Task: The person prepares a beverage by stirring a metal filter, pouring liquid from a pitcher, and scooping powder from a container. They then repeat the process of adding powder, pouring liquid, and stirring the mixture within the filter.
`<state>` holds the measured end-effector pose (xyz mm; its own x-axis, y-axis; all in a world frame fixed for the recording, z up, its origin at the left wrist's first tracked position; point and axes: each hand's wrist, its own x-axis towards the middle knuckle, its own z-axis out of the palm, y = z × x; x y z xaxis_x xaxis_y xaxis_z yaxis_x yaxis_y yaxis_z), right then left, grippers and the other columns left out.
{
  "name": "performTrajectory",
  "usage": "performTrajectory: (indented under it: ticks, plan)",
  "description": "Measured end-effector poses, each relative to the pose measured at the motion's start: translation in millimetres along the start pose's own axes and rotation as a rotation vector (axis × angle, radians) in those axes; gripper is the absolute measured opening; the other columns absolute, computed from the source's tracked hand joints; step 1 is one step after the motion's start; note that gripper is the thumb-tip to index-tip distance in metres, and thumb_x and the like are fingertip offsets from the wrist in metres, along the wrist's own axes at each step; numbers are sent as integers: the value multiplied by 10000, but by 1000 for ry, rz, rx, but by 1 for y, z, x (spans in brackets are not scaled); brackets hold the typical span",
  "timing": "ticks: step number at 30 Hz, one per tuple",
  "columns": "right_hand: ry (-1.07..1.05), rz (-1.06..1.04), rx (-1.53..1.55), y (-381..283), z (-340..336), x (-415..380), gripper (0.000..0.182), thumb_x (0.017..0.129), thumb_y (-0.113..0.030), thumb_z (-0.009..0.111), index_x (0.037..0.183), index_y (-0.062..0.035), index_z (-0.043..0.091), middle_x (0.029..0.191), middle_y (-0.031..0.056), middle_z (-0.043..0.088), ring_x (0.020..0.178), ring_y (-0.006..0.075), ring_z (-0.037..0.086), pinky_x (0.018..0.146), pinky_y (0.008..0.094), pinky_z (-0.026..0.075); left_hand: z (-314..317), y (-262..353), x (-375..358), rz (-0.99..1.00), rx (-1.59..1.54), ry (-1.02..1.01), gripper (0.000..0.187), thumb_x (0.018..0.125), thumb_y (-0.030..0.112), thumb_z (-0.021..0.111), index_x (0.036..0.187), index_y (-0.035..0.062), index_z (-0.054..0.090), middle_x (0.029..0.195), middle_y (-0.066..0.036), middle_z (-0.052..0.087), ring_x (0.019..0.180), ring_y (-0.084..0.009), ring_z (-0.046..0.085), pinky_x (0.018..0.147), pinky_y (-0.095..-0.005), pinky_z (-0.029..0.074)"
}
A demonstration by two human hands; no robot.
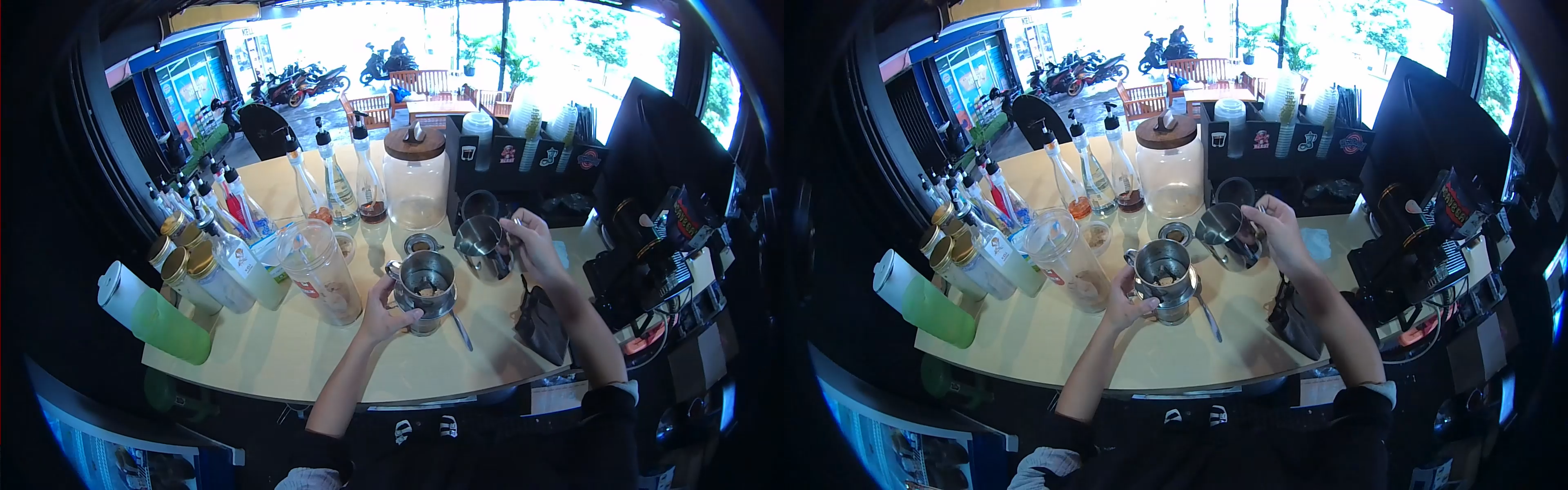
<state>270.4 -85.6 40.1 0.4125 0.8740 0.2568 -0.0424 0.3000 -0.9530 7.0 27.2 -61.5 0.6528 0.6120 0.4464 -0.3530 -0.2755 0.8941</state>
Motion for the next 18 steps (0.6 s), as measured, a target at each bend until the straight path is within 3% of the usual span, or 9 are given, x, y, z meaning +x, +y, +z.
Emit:
performTrajectory:
  ticks: [2,7,18]
  plan:
    - [42,51,202,25,-9,-2,246,875,-80,620,707,-102,442,608,-36,444,543,58,452,522,246,436,1,1,0,6,-3,11,718,604,224,821,1216,-3,522,1128,-88,590,1091,-194,540,998,-339,365]
    - [200,86,275,74,-30,-11,230,863,-52,585,707,-99,423,617,-31,413,571,73,382,549,240,303,1,0,0,15,-11,5,737,608,223,821,1235,-7,508,1155,-99,586,1112,-202,536,1010,-345,354]
    - [313,88,427,119,-24,-34,226,876,-69,580,706,-109,436,625,-17,446,589,93,428,604,258,363,3,2,0,20,-50,17,737,605,209,821,1235,-7,507,1163,-102,589,1129,-204,532,1023,-346,342]
